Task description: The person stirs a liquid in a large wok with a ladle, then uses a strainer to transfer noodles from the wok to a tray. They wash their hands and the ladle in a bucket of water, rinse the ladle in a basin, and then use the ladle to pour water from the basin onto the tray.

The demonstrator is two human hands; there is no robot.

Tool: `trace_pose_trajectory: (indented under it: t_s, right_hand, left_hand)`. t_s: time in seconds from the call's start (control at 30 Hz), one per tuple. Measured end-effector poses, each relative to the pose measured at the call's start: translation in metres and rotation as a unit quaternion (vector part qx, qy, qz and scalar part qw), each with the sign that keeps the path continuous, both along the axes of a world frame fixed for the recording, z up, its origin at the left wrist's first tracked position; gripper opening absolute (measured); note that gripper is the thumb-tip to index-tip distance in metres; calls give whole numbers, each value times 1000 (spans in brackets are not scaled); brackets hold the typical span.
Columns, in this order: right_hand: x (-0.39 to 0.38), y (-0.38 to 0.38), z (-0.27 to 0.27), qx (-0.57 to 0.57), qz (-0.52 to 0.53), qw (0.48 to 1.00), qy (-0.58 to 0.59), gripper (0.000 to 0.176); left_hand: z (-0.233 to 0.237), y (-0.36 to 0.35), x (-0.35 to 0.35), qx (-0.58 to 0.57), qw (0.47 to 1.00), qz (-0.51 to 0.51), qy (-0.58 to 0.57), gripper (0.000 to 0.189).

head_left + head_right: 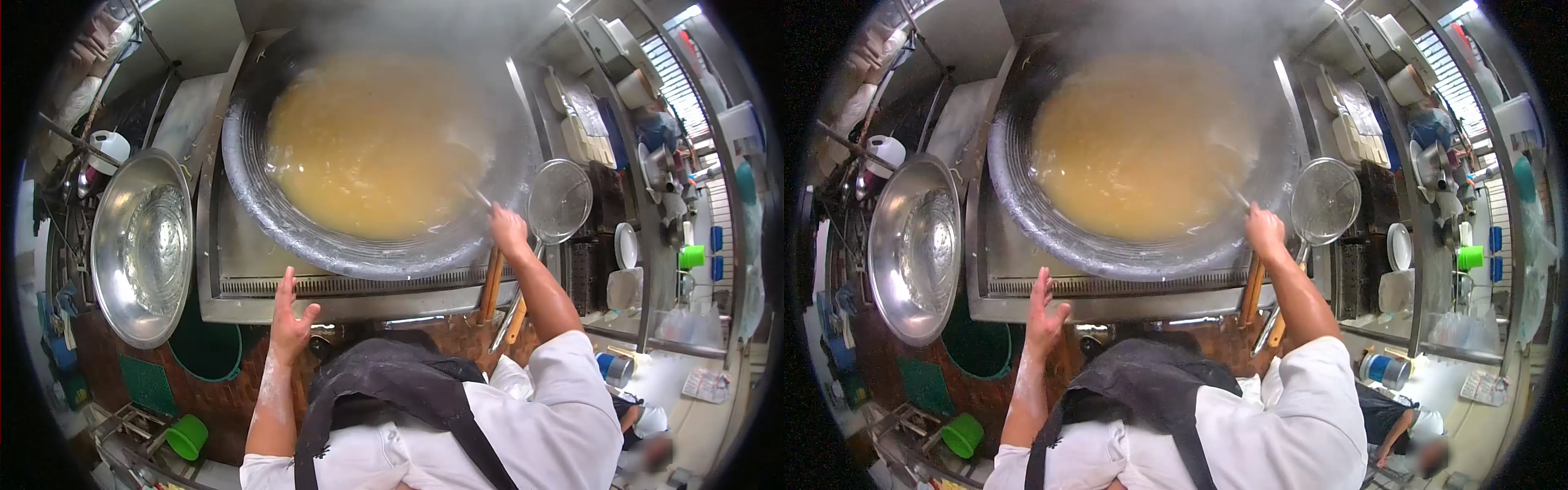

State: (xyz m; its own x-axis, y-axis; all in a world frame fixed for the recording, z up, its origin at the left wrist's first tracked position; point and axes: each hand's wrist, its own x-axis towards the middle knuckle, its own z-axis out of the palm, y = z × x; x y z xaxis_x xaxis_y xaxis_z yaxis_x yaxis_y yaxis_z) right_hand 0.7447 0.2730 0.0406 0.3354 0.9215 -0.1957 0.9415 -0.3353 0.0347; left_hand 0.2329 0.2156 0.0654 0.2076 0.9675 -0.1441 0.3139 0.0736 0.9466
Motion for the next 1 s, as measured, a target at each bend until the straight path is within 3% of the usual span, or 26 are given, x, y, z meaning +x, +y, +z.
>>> trace_pose_trajectory:
  t_s: [0.2, 0.33, 0.4, 0.5, 0.57, 0.6, 0.63, 0.7, 0.77, 0.83, 0.87, 0.93, 1.0]
  right_hand:
    - [-4, 127, -79, 53, -18, 998, -12, 24]
    - [-26, 224, -34, 68, -24, 997, 23, 26]
    - [-40, 246, 16, 82, -54, 995, 28, 29]
    - [-51, 220, 80, 126, -94, 987, 33, 26]
    - [-32, 190, 85, 146, -65, 985, 58, 33]
    - [-24, 170, 92, 105, -117, 973, 166, 36]
    - [-19, 146, 96, 63, -167, 945, 273, 40]
    - [-21, 82, 85, 92, -241, 827, 500, 40]
    - [-60, 5, 86, 133, -240, 643, 715, 27]
    - [-89, -56, 54, 134, -235, 503, 821, 11]
    - [-133, -89, 82, 141, -264, 601, 742, 8]
    - [-130, -125, 48, 105, -244, 773, 576, 16]
    - [-135, -168, 61, 139, -246, 748, 600, 14]
  left_hand:
    - [1, -15, -1, 0, 999, -9, 49, 84]
    - [14, -17, -2, 45, 994, -30, 91, 84]
    - [22, -24, -5, 46, 996, -18, 78, 85]
    - [33, -32, -15, 60, 996, -13, 58, 86]
    - [35, -42, -24, 71, 996, -11, 49, 86]
    - [36, -46, -29, 78, 996, -10, 44, 86]
    - [37, -51, -34, 83, 996, -11, 40, 86]
    - [30, -59, -49, 102, 993, -33, 50, 89]
    - [27, -67, -58, 101, 993, -45, 34, 89]
    - [31, -71, -62, 93, 993, -66, 16, 90]
    - [33, -72, -60, 90, 993, -75, 5, 89]
    - [36, -78, -53, 78, 991, -104, -16, 87]
    - [32, -81, -48, 78, 984, -162, -14, 86]
